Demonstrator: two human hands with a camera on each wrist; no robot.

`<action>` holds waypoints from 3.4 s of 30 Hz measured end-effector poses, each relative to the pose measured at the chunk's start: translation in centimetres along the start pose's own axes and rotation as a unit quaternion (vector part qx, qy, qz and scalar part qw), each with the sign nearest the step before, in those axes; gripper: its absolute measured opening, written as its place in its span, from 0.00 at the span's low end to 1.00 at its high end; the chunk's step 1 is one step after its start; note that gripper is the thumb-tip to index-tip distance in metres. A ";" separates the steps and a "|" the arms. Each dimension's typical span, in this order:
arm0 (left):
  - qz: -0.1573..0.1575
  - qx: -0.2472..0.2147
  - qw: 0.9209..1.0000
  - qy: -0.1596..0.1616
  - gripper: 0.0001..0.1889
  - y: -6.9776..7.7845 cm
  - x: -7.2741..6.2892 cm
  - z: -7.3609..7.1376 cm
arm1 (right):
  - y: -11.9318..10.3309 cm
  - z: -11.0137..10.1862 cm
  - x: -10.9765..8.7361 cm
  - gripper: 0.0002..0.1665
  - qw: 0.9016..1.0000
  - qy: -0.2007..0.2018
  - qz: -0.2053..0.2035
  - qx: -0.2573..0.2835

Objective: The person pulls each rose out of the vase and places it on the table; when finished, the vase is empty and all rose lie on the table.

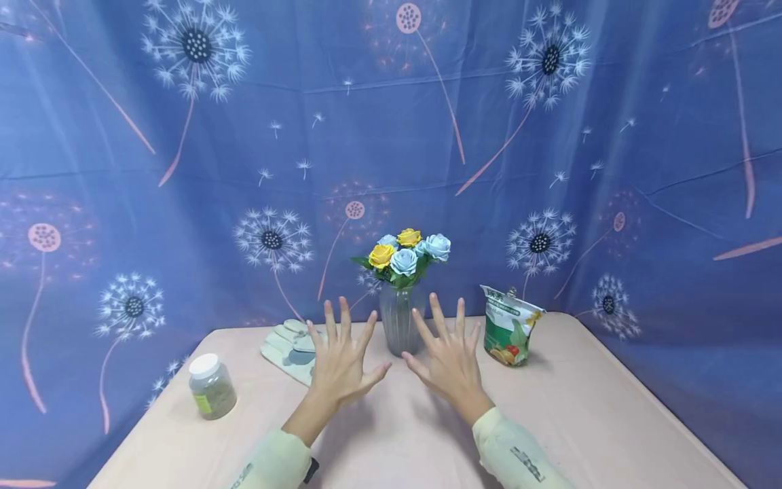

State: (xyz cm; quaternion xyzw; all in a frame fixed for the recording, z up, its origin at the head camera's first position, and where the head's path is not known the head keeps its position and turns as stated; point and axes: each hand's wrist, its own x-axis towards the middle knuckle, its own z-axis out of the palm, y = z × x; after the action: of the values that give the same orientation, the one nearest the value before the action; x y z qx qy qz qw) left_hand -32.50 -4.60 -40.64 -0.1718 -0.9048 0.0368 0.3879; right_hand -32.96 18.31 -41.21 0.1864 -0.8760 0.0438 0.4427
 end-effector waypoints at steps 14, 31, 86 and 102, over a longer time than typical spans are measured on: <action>0.070 -0.213 0.944 0.243 0.27 -0.7 1.5 1.7 | 1.7 -1.3 3.6 0.25 0.985 -0.006 0.068 0.160; -0.088 -0.490 0.867 0.017 0.36 -0.6 6.6 5.6 | 2.4 0.0 9.9 0.22 0.901 -0.008 0.257 0.350; -0.215 -0.555 0.803 0.022 0.50 3.0 8.4 9.6 | 1.4 1.4 12.1 0.12 0.794 0.192 0.332 0.473; -0.206 -0.536 0.818 0.001 0.51 2.6 8.2 9.8 | 1.5 -3.2 12.9 0.14 0.806 0.248 0.257 0.472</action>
State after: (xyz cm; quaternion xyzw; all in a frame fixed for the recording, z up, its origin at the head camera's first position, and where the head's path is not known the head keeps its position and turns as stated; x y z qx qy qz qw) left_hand -43.99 1.24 -42.33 -0.1620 -0.7952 -0.5355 0.2337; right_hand -38.03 16.73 -29.00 0.1234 -0.6238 0.6082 0.4751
